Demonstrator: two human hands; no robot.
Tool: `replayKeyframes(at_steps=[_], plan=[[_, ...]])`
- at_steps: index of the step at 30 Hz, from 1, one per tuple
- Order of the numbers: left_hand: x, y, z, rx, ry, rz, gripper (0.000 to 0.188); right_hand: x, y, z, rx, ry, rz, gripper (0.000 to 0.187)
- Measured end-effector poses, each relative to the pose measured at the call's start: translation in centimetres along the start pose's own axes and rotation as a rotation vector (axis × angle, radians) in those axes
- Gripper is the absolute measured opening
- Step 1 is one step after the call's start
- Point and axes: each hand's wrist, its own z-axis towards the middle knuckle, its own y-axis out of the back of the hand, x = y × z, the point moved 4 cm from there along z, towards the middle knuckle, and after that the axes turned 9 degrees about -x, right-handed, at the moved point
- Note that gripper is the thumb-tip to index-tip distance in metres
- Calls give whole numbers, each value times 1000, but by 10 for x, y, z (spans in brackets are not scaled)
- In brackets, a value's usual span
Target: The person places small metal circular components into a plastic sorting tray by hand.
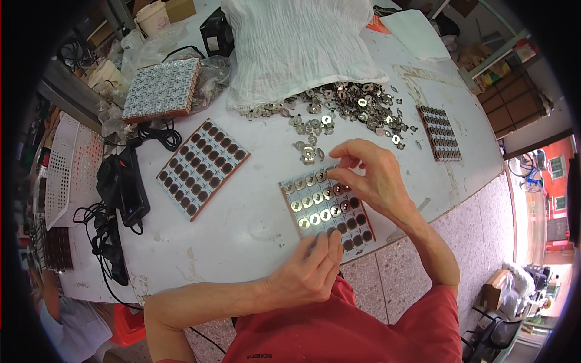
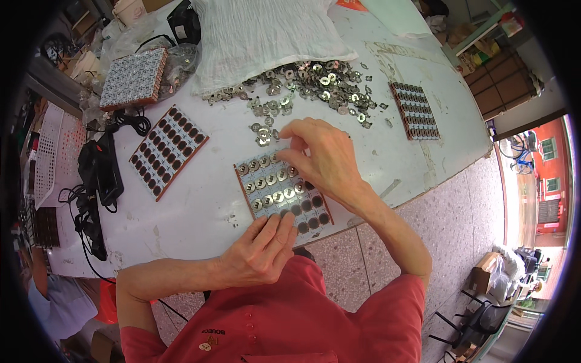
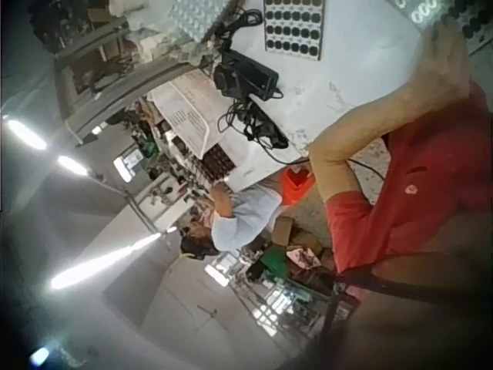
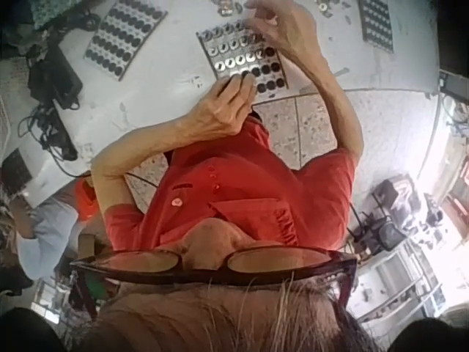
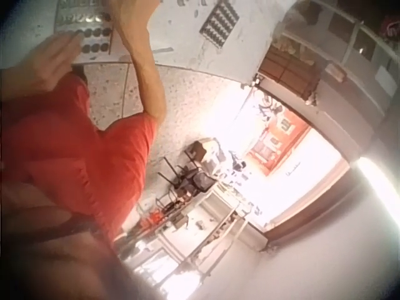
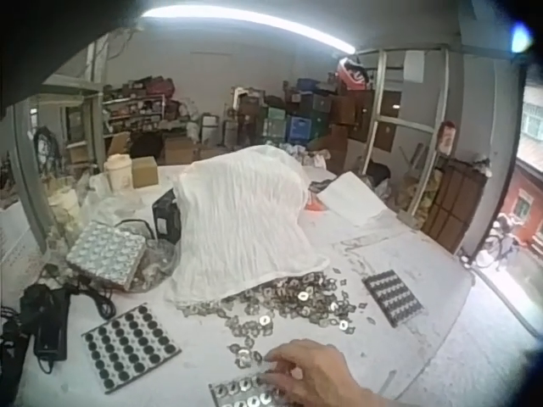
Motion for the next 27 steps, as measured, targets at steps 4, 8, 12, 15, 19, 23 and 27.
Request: replayKeyframes(at_steps=[4, 8, 12, 15, 19, 23, 27], plan=[[1, -1, 1, -53, 4, -13, 39, -5, -27, 33, 132, 63, -43, 30], [2, 0, 2, -53, 6, -26, 39, -21, -47, 57, 213, 6, -114, 26], [5, 2, 4, -35, 8, -31, 30, -30, -39, 70, -27, -6, 35, 24], [4, 1, 2, -39, 8, -7, 28, -29, -23, 67, -58, -69, 93, 21], [5, 2, 1, -28, 26, -22, 28, -31, -18, 47, 84, -70, -80, 17], [2, -1, 2, -78, 16, -32, 35, -36, -22, 38, 92, -19, -141, 14], [2, -1, 2, -60, 11, -33, 34, -40, -20, 40, 106, -76, -100, 13]])
